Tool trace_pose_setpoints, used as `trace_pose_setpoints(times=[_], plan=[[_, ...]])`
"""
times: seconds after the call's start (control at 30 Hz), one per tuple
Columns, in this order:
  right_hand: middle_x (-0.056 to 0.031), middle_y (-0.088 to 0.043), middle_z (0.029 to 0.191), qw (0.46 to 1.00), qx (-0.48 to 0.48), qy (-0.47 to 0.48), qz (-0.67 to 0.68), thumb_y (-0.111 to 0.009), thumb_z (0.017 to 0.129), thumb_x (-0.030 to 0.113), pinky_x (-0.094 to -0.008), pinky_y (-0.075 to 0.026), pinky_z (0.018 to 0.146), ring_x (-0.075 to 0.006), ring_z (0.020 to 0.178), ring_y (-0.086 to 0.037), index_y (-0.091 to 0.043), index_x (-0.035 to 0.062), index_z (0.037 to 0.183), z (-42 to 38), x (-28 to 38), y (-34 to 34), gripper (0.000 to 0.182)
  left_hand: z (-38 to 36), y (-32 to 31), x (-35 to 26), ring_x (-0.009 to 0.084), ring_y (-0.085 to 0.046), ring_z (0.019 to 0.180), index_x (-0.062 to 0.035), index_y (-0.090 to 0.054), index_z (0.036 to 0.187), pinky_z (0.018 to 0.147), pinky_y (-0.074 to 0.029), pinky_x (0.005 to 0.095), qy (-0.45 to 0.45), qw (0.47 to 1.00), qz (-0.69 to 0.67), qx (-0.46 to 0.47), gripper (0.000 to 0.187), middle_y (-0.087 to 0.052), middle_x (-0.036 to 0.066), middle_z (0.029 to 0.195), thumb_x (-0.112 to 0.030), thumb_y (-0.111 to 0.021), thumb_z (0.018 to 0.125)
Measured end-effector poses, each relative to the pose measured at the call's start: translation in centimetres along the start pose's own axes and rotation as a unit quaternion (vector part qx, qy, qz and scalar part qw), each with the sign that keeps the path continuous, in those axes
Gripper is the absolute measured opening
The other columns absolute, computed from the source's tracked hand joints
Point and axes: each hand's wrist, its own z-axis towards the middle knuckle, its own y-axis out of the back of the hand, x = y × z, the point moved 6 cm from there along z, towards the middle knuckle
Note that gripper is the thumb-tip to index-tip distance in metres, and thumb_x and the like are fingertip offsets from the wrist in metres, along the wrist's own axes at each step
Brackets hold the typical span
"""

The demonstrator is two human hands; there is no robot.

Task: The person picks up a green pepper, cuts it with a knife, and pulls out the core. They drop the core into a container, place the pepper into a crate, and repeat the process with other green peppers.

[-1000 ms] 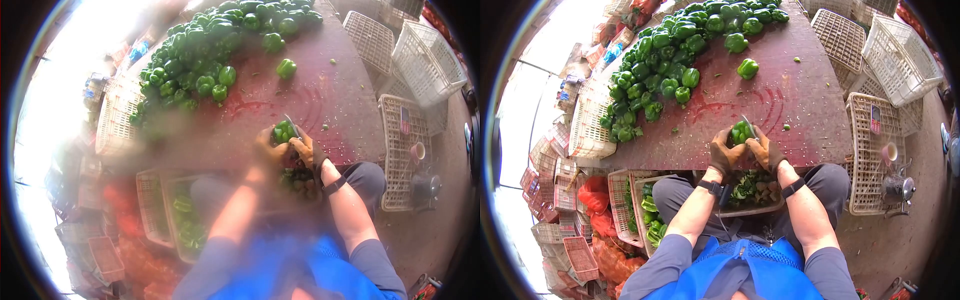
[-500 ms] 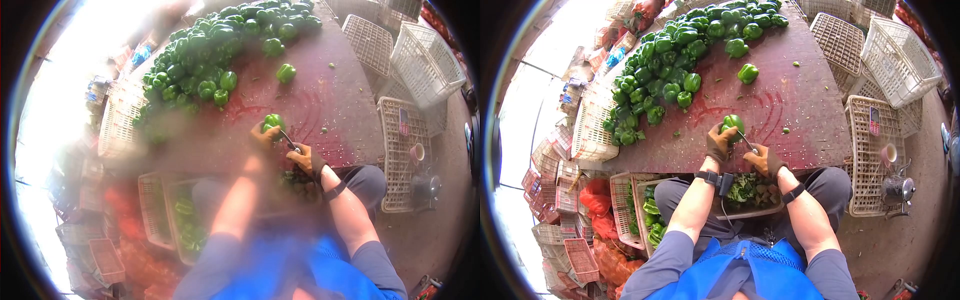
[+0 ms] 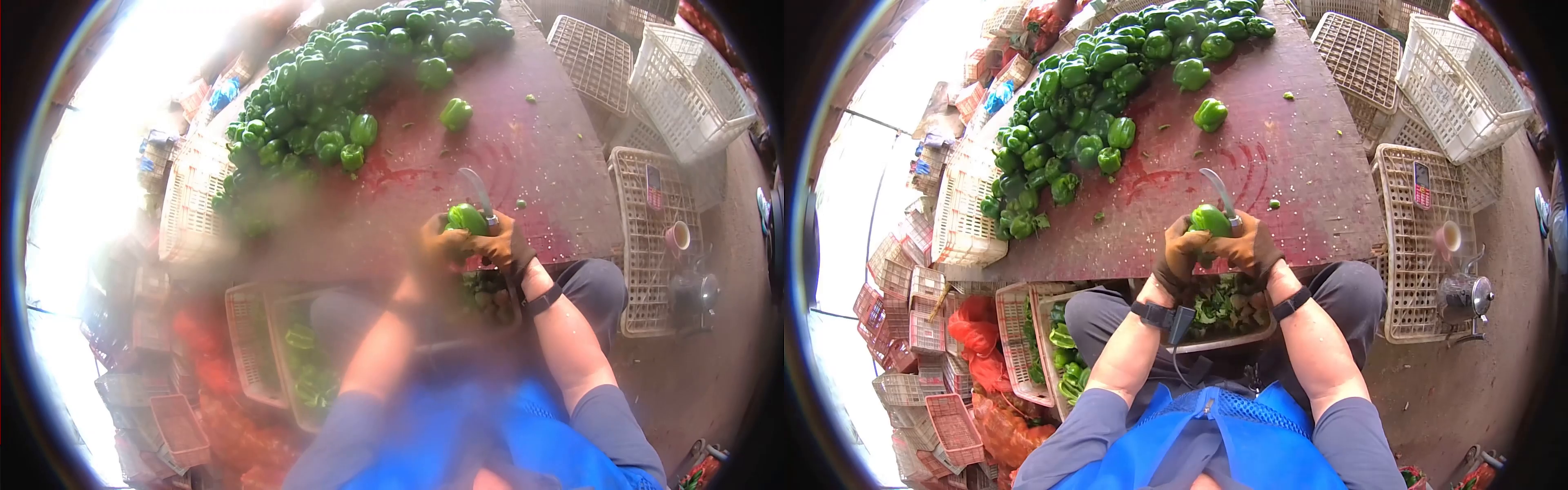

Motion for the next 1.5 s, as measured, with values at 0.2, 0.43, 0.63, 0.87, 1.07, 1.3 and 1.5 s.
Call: trace_pose_setpoints(times=[0.2,0.43,0.63,0.87,1.07,1.3,1.5], plan=[[-0.0033,-0.068,0.08,0.994,-0.062,-0.07,0.063,-0.08,0.077,0.012,-0.0259,-0.046,0.05,-0.0108,0.06,-0.06,-0.068,0.0049,0.104,-0.4,0.2,0.9,0.031,-0.9,-1.7,1.0,0.019,-0.065,0.075,-0.0041,-0.059,0.114,0.06,-0.054,0.0305,-0.05,0.985,-0.163,0.026,0.037,-0.066,0.009,0.097,-0.025,-0.065,0.083],[-0.0022,-0.066,0.074,0.99,-0.067,-0.077,0.095,-0.076,0.077,0.013,-0.0254,-0.042,0.046,-0.0108,0.054,-0.057,-0.068,0.0057,0.101,-0.6,0.3,0.9,0.026,-1.7,-1.8,2.5,0.0229,-0.068,0.085,-0.0053,-0.058,0.116,0.067,-0.057,0.0308,-0.015,0.961,-0.274,0.031,0.041,-0.067,0.011,0.101,-0.026,-0.067,0.081],[-0.0018,-0.066,0.077,0.989,-0.045,-0.067,0.126,-0.074,0.078,0.012,-0.0256,-0.044,0.047,-0.0111,0.056,-0.058,-0.069,0.0054,0.103,-0.2,-0.5,1.1,0.026,-2.4,-1.3,0.8,0.0261,-0.069,0.092,-0.0004,-0.056,0.12,0.08,-0.058,0.0367,-0.062,0.987,-0.146,0.008,0.055,-0.066,0.014,0.107,-0.022,-0.067,0.072],[-0.0022,-0.067,0.085,0.99,-0.028,-0.026,0.135,-0.073,0.081,0.012,-0.0259,-0.048,0.051,-0.0114,0.066,-0.062,-0.068,0.0052,0.104,0.9,-2.5,1.9,0.024,-2.9,-2.4,-0.9,0.0253,-0.067,0.096,0.0022,-0.054,0.128,0.088,-0.056,0.0375,-0.062,0.989,-0.122,0.063,0.065,-0.066,0.013,0.109,-0.021,-0.066,0.067],[-0.0021,-0.069,0.085,0.993,-0.052,-0.108,0.016,-0.078,0.081,0.018,-0.0247,-0.044,0.049,-0.0127,0.069,-0.065,-0.067,0.0074,0.107,-0.7,1.0,1.1,0.03,-1.6,-0.4,-1.7,0.0198,-0.063,0.104,-0.0008,-0.051,0.132,0.094,-0.052,0.0328,-0.235,0.97,0.069,-0.005,0.062,-0.063,0.01,0.116,-0.002,-0.068,0.073],[-0.001,-0.069,0.089,0.996,-0.015,-0.04,0.077,-0.077,0.074,0.009,-0.0251,-0.048,0.061,-0.0099,0.072,-0.062,-0.068,0.0049,0.11,0.8,-0.8,0.3,0.037,-2.2,-2.2,-1.4,0.0173,-0.06,0.109,-0.0029,-0.05,0.132,0.095,-0.051,0.0312,-0.283,0.939,0.197,-0.019,0.06,-0.061,0.009,0.119,0.013,-0.066,0.076],[-0.0012,-0.069,0.087,0.995,0.022,-0.061,0.072,-0.074,0.072,0.003,-0.026,-0.049,0.063,-0.0105,0.072,-0.061,-0.068,0.0014,0.107,-0.4,0.7,-0.4,0.035,-1.8,-1.7,-1.0,0.0197,-0.066,0.096,0.0015,-0.054,0.126,0.087,-0.056,0.0327,-0.144,0.986,-0.066,0.048,0.051,-0.066,0.009,0.108,0.008,-0.054,0.075]])
